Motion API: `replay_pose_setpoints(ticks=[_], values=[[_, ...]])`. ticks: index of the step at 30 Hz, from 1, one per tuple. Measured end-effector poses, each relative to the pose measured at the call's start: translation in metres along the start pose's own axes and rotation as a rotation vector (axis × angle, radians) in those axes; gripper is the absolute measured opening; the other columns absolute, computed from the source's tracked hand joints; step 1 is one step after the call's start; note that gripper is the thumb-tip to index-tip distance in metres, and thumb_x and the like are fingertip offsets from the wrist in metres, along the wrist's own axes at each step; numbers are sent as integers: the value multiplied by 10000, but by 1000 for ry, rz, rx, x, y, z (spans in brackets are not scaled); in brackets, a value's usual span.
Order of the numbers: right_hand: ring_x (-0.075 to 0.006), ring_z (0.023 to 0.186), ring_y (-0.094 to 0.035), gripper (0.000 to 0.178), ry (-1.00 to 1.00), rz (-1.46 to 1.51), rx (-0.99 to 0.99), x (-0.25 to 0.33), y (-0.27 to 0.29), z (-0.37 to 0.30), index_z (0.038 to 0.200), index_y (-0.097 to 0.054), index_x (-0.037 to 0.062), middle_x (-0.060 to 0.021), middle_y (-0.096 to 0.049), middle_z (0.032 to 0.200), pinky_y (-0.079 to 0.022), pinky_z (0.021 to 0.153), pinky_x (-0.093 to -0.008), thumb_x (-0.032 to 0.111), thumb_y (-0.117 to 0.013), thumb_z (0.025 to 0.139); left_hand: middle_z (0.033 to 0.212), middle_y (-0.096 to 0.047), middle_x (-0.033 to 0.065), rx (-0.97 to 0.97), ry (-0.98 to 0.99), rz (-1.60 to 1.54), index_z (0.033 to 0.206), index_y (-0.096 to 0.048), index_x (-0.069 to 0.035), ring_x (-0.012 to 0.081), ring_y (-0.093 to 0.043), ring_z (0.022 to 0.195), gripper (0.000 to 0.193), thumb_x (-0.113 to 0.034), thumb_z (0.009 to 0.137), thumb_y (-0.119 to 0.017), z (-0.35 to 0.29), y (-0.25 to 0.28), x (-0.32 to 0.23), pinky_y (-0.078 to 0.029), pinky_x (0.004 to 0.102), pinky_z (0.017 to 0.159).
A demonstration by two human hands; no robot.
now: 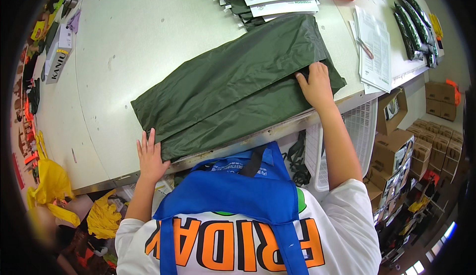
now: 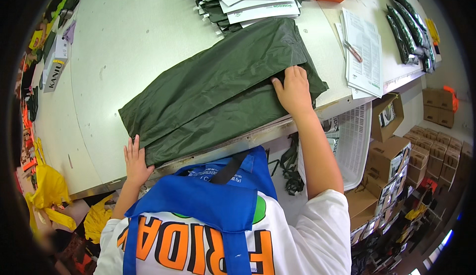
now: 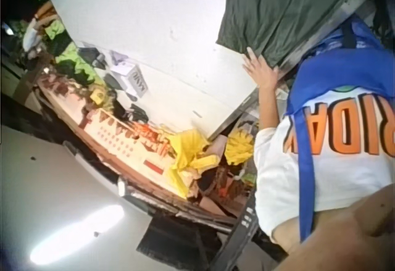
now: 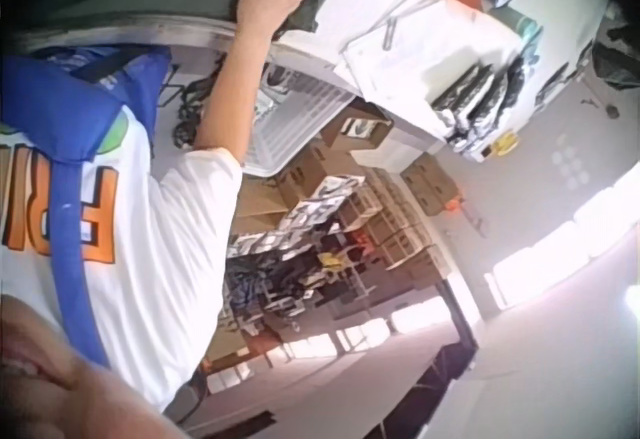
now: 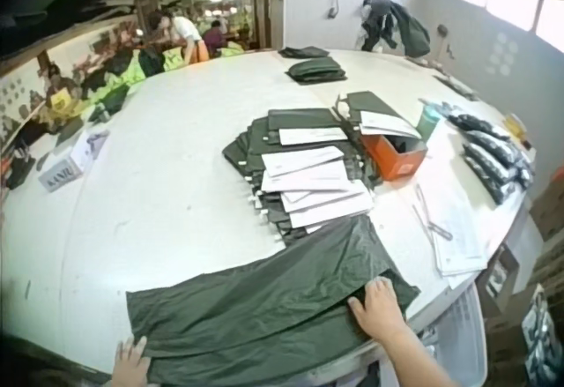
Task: The person folds a large green fabric item on a white table. They smooth the fabric, fold it in half multiple times, and tuck the edges to create a compact rectangular bundle.
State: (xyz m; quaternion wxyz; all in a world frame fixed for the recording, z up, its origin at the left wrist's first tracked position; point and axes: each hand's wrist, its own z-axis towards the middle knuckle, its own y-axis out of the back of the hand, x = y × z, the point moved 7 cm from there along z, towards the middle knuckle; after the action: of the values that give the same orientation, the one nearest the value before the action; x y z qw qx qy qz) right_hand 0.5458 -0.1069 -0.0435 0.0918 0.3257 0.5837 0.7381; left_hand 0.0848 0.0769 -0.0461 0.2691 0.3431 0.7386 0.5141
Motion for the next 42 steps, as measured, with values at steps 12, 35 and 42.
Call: replay_pose_setpoints(ticks=[12,35,42], values=[[-101,695,-517,231,-833,1186,-327,-73,18,12,943,-583,19,-12,-570,767,-368,598,-211,227,-642,861,1482,-264,126,-178,-198,-96,1104,-501,19,395,-177,1380,689,-185,519,-803,22,0,-45,-122,601,1107],[-169,693,-504,167,-800,348,22,-121,2,-85,833,-547,-23,-82,-551,753,-431,675,-302,94,-605,729,1484,-271,185,-337,-151,-336,1317,-472,-141,423,-209,1368,604,-536,861,-518,38,33,-6,-98,577,1100],[-256,1009,-567,711,-859,561,151,-85,29,-11,1304,-441,-12,-171,-603,1115,-410,897,-326,440,-675,808,1529,-131,189,-218,-112,-70,1373,-440,-327,450,-83,1390,656,-592,789,-579,58,3,-23,-37,587,1102]])
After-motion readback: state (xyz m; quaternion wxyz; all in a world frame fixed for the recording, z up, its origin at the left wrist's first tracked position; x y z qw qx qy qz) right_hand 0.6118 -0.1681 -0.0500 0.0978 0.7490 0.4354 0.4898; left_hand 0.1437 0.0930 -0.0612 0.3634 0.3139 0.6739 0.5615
